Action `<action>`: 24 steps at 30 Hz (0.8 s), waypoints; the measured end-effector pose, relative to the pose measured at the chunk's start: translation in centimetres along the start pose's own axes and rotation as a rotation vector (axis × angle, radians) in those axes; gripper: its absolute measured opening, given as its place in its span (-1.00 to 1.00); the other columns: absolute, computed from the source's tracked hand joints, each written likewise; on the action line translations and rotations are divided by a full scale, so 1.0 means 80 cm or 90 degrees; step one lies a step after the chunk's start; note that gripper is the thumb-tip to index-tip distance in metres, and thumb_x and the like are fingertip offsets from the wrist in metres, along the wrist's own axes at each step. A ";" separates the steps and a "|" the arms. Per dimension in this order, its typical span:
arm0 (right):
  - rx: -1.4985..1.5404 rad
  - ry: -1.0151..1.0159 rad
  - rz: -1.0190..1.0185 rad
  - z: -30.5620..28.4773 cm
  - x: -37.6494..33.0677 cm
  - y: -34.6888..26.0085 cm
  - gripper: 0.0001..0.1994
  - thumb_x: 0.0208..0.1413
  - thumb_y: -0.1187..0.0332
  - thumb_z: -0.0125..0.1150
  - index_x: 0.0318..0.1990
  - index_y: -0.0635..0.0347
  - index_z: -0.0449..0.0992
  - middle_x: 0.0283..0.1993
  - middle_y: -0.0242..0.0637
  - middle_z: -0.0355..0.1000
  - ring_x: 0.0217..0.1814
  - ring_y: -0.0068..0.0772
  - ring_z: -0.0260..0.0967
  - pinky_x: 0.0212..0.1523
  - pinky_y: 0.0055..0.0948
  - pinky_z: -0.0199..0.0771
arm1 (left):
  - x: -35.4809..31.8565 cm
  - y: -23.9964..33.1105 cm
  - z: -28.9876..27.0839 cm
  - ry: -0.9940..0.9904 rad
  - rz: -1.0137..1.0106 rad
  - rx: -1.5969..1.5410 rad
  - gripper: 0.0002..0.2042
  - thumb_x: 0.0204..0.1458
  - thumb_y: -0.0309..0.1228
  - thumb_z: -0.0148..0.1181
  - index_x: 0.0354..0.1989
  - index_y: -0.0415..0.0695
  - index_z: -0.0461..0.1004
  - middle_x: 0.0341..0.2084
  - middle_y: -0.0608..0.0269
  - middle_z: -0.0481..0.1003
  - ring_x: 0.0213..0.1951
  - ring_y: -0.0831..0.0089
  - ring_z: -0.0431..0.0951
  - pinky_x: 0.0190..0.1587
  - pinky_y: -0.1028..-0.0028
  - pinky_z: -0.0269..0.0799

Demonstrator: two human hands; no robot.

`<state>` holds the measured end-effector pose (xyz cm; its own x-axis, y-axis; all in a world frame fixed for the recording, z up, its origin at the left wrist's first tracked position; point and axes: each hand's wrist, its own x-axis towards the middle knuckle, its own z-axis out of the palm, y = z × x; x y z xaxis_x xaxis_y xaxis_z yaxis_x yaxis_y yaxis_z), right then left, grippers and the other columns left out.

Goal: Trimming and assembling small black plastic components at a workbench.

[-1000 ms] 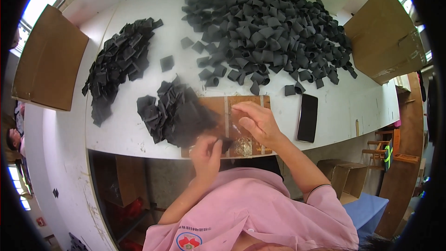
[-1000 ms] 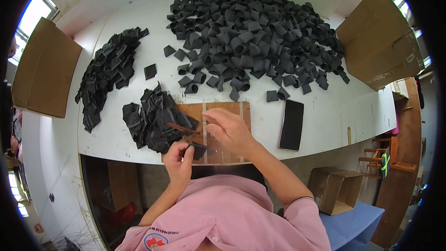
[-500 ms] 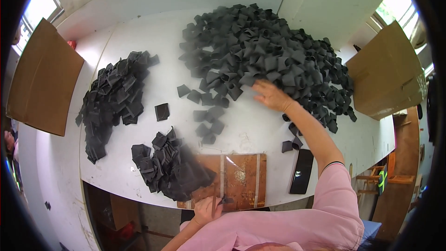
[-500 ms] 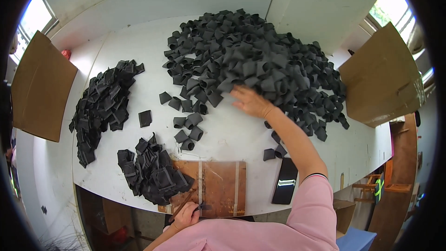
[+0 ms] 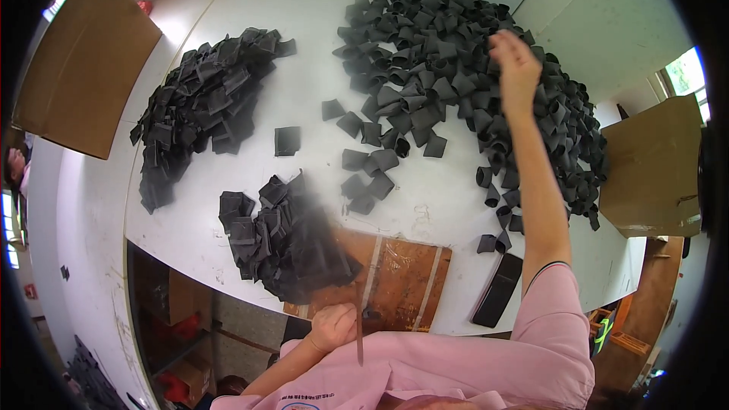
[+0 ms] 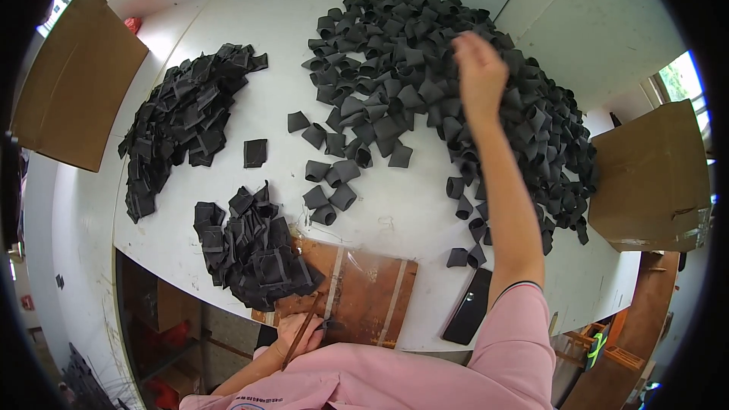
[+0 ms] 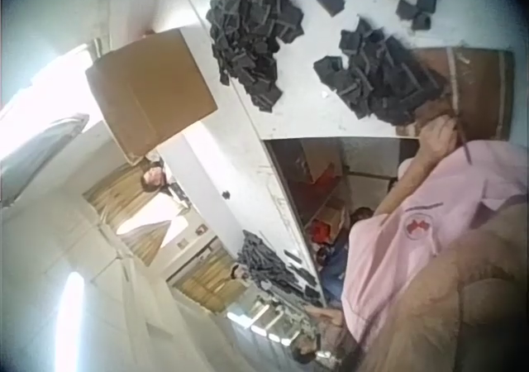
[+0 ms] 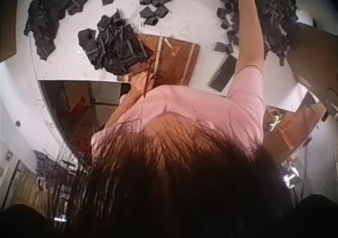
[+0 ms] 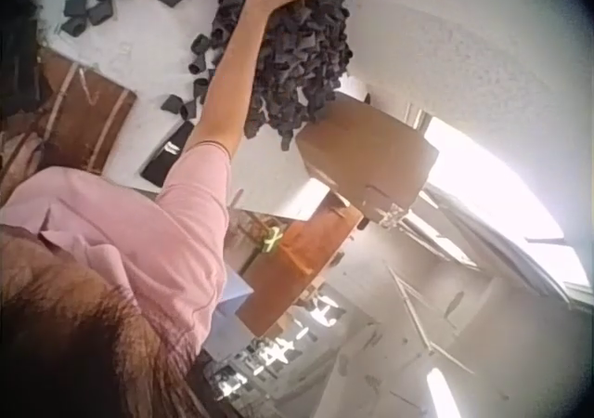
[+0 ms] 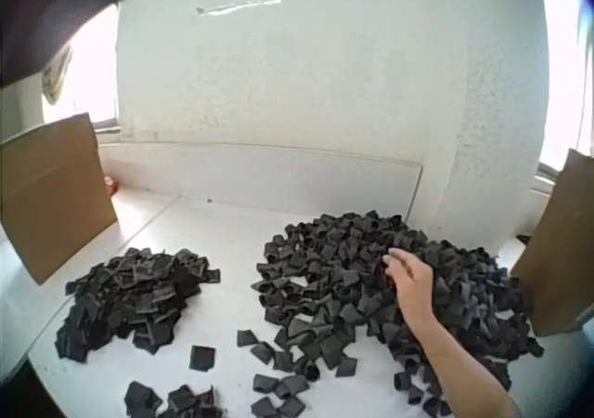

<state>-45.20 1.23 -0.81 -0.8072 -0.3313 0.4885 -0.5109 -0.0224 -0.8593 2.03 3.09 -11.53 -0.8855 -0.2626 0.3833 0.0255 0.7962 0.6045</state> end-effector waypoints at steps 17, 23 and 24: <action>-0.713 -0.369 -0.597 0.083 0.012 0.083 -0.61 -0.28 0.42 0.11 -0.15 0.05 0.43 0.03 -0.17 0.23 0.21 -0.12 0.02 0.18 -0.02 -0.06 | 0.004 0.004 -0.005 -0.020 0.010 0.000 -0.74 -0.36 -0.47 0.23 -0.40 -0.21 0.42 -0.47 0.21 0.42 -0.52 0.36 0.47 -0.49 0.50 0.40; -0.678 0.020 -0.061 0.045 0.111 0.056 -0.62 -0.11 0.43 0.03 -0.03 0.11 0.35 -0.05 -0.15 0.30 0.06 -0.10 0.18 0.04 -0.11 0.13 | 0.005 0.000 -0.003 -0.021 0.014 -0.021 -0.73 -0.36 -0.48 0.23 -0.38 -0.21 0.41 -0.47 0.21 0.42 -0.50 0.36 0.48 -0.50 0.52 0.40; -0.685 0.072 -0.241 0.049 0.105 0.052 -0.62 -0.14 0.45 0.04 -0.06 0.15 0.36 -0.10 -0.15 0.32 0.01 -0.11 0.21 0.01 -0.16 0.16 | 0.006 -0.001 -0.001 -0.022 0.017 -0.025 -0.74 -0.36 -0.48 0.23 -0.39 -0.21 0.41 -0.47 0.21 0.42 -0.50 0.36 0.48 -0.51 0.52 0.40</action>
<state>-52.95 -5.34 -0.84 -0.5421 -0.3875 0.7457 -0.6707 0.7341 -0.1061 1.69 2.86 -11.31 -0.8996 -0.2220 0.3760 0.0669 0.7809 0.6211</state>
